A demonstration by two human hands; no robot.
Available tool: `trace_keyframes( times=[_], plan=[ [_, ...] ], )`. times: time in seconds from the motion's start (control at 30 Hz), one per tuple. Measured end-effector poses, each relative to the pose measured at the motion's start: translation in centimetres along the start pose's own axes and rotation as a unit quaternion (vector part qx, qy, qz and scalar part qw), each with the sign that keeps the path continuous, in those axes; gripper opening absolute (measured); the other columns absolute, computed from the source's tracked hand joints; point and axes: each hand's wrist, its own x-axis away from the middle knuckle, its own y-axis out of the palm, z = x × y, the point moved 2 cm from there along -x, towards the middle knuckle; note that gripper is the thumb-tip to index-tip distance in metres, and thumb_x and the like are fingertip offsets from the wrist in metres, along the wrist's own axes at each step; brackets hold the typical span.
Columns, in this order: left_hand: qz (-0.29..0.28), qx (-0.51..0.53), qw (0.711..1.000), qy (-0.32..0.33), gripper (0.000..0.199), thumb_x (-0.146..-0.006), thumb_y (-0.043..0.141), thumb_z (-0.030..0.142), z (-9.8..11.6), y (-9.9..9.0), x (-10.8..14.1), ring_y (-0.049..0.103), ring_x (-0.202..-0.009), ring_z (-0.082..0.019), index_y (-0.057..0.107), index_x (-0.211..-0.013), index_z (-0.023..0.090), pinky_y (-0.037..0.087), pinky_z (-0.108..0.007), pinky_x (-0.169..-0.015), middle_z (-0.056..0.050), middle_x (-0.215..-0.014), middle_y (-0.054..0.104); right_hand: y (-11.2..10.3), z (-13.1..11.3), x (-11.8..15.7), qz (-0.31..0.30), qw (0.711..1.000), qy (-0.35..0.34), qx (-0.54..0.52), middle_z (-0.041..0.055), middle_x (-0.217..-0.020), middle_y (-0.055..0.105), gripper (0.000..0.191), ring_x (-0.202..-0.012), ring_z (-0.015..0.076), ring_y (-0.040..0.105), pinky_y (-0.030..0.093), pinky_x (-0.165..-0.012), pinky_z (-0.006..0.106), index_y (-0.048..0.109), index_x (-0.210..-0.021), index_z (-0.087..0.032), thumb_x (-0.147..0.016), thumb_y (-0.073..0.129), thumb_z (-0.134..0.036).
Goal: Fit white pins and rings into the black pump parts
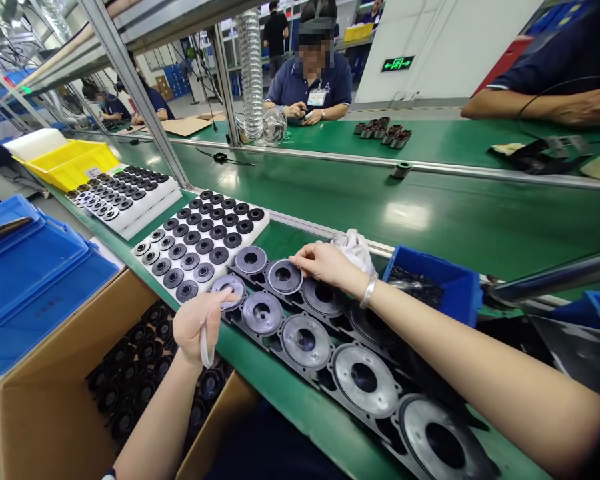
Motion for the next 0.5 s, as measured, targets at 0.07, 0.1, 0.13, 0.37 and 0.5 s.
trace_keyframes(
  times=[0.07, 0.1, 0.13, 0.37, 0.5],
  plan=[
    [-0.009, -0.006, 0.998, 0.062, 0.039, -0.090, 0.045, 0.009, -0.1, 0.3, -0.4, 0.070, -0.097, -0.020, 0.064, -0.122, 0.023, 0.060, -0.037, -0.084, -0.005, -0.103, 0.074, 0.1, 0.1, -0.6, 0.015, 0.999, -0.015, 0.038, 0.0011, -0.057, 0.061, 0.031, -0.051, 0.0128, 0.051, 0.036, -0.054, 0.025, 0.061, -0.066, -0.016, -0.090, 0.056, -0.036],
    [-0.026, -0.004, 0.997, 0.079, 0.039, -0.089, 0.044, 0.009, 0.0, 0.6, -0.7, 0.069, -0.101, -0.021, 0.065, -0.121, 0.021, 0.059, -0.038, -0.087, -0.006, -0.106, 0.073, 0.2, 0.2, -0.8, 0.019, 0.999, -0.021, 0.045, 0.0012, -0.059, 0.062, 0.029, -0.053, 0.0133, 0.053, 0.037, -0.056, 0.025, 0.062, -0.069, -0.016, -0.090, 0.057, -0.035],
    [-0.064, -0.008, 0.995, 0.081, 0.040, -0.089, 0.042, 0.009, 0.0, 1.2, -1.1, 0.067, -0.107, -0.021, 0.064, -0.121, 0.019, 0.057, -0.039, -0.091, -0.008, -0.112, 0.071, 0.4, 0.2, -1.1, 0.021, 0.998, -0.024, 0.048, 0.0012, -0.060, 0.063, 0.027, -0.055, 0.0138, 0.054, 0.037, -0.057, 0.025, 0.063, -0.072, -0.016, -0.091, 0.057, -0.035],
    [-0.319, -0.070, 0.943, 0.065, 0.049, -0.090, 0.038, 0.008, 1.0, 6.1, -2.6, 0.038, -0.142, -0.021, 0.049, -0.137, 0.011, 0.033, -0.047, -0.120, -0.014, -0.148, 0.048, 1.1, 0.4, -2.4, 0.037, 0.994, -0.049, 0.094, 0.0021, -0.068, 0.066, 0.025, -0.063, 0.0141, 0.057, 0.037, -0.060, 0.024, 0.063, -0.074, -0.015, -0.091, 0.062, -0.034],
    [-0.335, -0.092, 0.936, 0.061, 0.047, -0.090, 0.038, 0.007, 0.7, 6.8, -2.2, 0.041, -0.140, -0.019, 0.052, -0.134, 0.010, 0.033, -0.045, -0.120, -0.013, -0.145, 0.051, 1.0, 0.4, -2.5, 0.022, 0.995, -0.028, 0.094, -0.0001, -0.059, 0.062, 0.027, -0.057, 0.0131, 0.056, 0.037, -0.060, 0.024, 0.063, -0.074, -0.015, -0.092, 0.061, -0.035]
  ],
)
